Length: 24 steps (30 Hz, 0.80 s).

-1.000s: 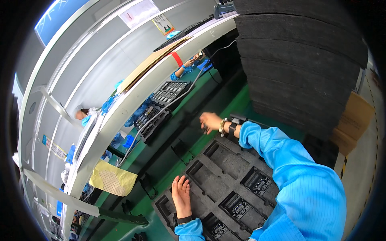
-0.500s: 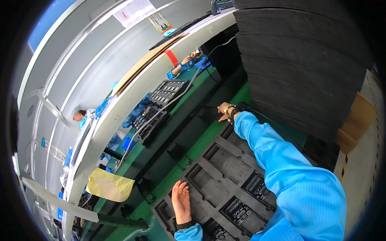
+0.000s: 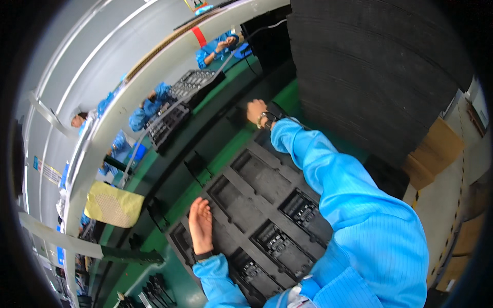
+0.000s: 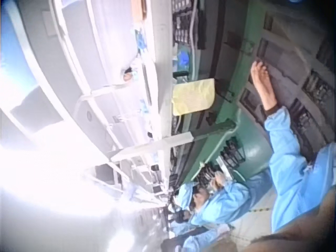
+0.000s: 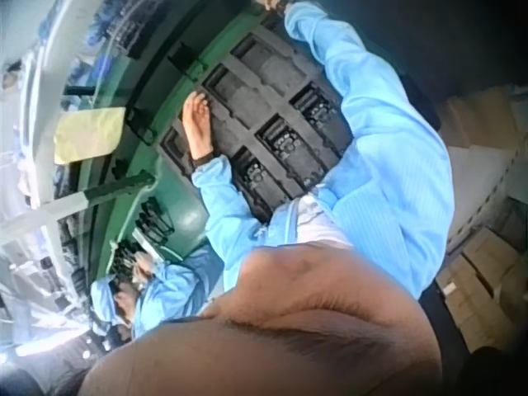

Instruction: Placing electronic components into a protective foam tray at an assembly station.

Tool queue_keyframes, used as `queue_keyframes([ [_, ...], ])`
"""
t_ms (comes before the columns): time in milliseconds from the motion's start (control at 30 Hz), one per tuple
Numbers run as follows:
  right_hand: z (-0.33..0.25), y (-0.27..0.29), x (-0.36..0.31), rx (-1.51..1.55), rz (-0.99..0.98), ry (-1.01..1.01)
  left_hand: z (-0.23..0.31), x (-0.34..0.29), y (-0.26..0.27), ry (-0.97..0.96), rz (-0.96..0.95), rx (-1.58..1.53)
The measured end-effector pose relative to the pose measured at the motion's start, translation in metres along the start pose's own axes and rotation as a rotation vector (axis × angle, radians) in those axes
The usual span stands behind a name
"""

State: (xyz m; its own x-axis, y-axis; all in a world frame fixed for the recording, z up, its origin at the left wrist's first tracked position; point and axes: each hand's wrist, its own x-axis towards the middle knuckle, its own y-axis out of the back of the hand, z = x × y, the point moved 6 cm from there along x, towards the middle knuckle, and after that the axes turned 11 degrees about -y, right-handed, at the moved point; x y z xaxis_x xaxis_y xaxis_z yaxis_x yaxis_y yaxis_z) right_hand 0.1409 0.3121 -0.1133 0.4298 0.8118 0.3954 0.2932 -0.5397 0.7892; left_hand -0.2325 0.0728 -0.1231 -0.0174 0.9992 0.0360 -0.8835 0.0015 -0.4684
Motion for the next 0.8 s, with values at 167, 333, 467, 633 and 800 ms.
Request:
queue_keyframes([
  [167, -0.072, 0.050, -0.085, 0.200, -0.350, 0.578, 0.002, -0.003, 0.019, -0.125, 0.006, 0.391],
  [333, -0.031, 0.170, -0.199, -0.034, -0.648, 0.846, 0.021, -0.082, -0.041, -0.316, -0.330, 1.273],
  [467, 0.034, 0.223, -0.247, -0.093, -0.565, 0.740, 0.027, -0.180, -0.059, -0.199, -0.466, 1.688],
  [633, 0.114, 0.237, -0.277, -0.127, -0.563, 0.437, 0.031, -0.244, -0.051, -0.063, -0.245, 1.670],
  [800, 0.135, 0.248, -0.284, 0.037, -0.479, 0.172, 0.026, -0.255, -0.040, -0.206, -0.212, 1.796],
])
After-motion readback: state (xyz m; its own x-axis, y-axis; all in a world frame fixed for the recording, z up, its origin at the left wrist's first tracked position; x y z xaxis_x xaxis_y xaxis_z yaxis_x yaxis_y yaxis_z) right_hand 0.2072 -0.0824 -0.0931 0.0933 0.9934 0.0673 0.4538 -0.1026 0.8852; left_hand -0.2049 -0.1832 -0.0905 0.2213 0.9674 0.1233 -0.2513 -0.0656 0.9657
